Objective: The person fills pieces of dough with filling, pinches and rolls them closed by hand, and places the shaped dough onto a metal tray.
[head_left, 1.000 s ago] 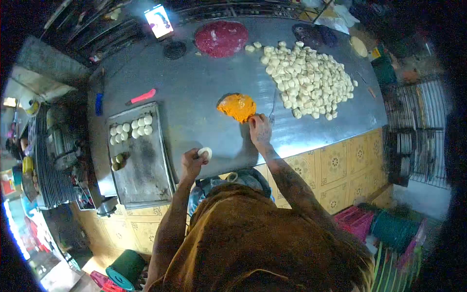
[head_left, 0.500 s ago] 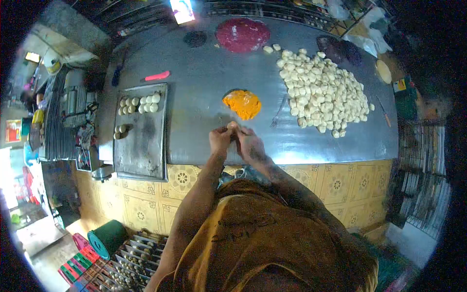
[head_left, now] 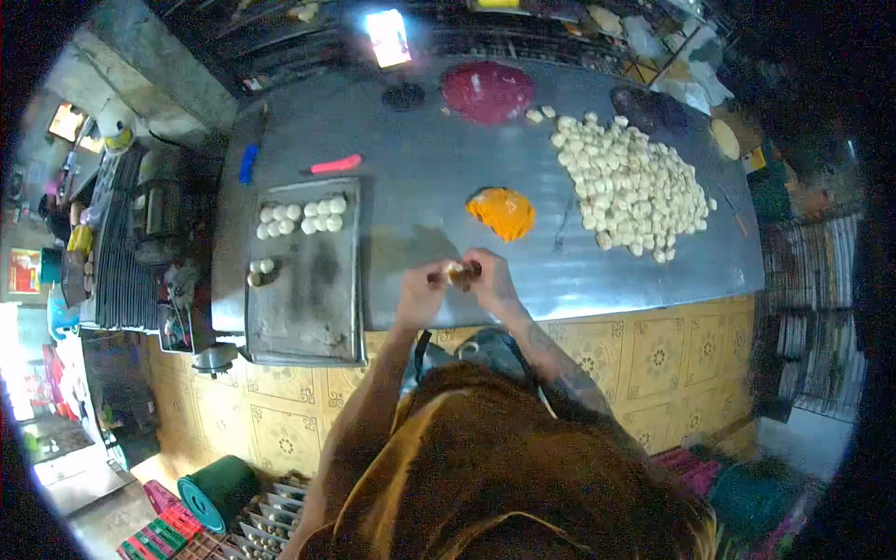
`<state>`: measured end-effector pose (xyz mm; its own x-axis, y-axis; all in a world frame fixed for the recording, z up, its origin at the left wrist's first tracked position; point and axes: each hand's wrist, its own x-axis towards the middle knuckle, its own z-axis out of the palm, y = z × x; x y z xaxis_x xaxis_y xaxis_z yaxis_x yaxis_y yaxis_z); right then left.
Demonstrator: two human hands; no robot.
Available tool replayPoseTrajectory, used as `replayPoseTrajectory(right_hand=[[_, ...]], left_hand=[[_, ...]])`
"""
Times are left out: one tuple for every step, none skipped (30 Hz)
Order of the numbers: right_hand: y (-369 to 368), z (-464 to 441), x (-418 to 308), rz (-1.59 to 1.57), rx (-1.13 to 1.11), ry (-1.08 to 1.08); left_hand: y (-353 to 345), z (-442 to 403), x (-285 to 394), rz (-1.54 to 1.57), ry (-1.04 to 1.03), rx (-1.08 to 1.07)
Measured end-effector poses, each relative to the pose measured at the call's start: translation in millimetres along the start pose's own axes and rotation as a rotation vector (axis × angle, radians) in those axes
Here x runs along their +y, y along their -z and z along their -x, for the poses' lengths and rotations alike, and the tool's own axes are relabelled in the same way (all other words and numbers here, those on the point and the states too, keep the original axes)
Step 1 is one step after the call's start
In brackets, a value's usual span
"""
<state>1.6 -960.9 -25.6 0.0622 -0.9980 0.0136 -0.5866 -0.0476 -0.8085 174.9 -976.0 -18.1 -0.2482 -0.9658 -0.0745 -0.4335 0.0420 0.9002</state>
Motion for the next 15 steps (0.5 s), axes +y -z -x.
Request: replayPoseTrajectory(right_hand=[[-1,1,-11,-0.054,0.020,0.066],[-5,3,-14,-0.052,0.022,0.074],[-8,5,-14,-0.148,-0.006,0.022],[-9,8,-14,-0.243,-0.034,-0.029],[-4,12,-12,-0.340,-0.046,0.047],[0,11,-7,-0.335,-0.048,0.056],[3,10,1,-0.258,-0.061,0.138],[7,13,10,-0.183,-0.079,0.215],[11,15,19,-0.181,-0.091,0.219],[14,15,27,-0.138,-0.108,0.155],[17,13,36,-0.096,-0.121,0.096],[24,9,36,-0.098,-0.126,0.111],[31,11,36,-0.132,-0.142,0.095],[37,15,37,-0.165,-0.162,0.076],[46,17,36,-0.167,-0.173,0.083]], left_hand=[[1,5,2,0.130,0.046,0.026],[3,10,3,0.263,0.097,0.049],[-2,10,-20,0.377,0.064,0.037],[-8,11,-44,0.378,0.058,0.042],[-15,11,-66,0.557,0.170,0.030],[-20,9,-74,0.738,0.283,0.016],[-19,8,-56,0.744,0.278,0.024],[-19,13,-36,0.864,0.410,0.000],[-22,16,-22,0.982,0.543,-0.023],[-33,19,-26,0.985,0.539,-0.011],[-47,22,-36,0.789,0.332,0.011],[-52,22,-27,0.586,0.130,0.034],[-56,28,-20,0.441,0.101,0.021],[-59,30,-15,0.439,0.106,0.031],[-59,31,-9,0.227,-0.020,0.055]])
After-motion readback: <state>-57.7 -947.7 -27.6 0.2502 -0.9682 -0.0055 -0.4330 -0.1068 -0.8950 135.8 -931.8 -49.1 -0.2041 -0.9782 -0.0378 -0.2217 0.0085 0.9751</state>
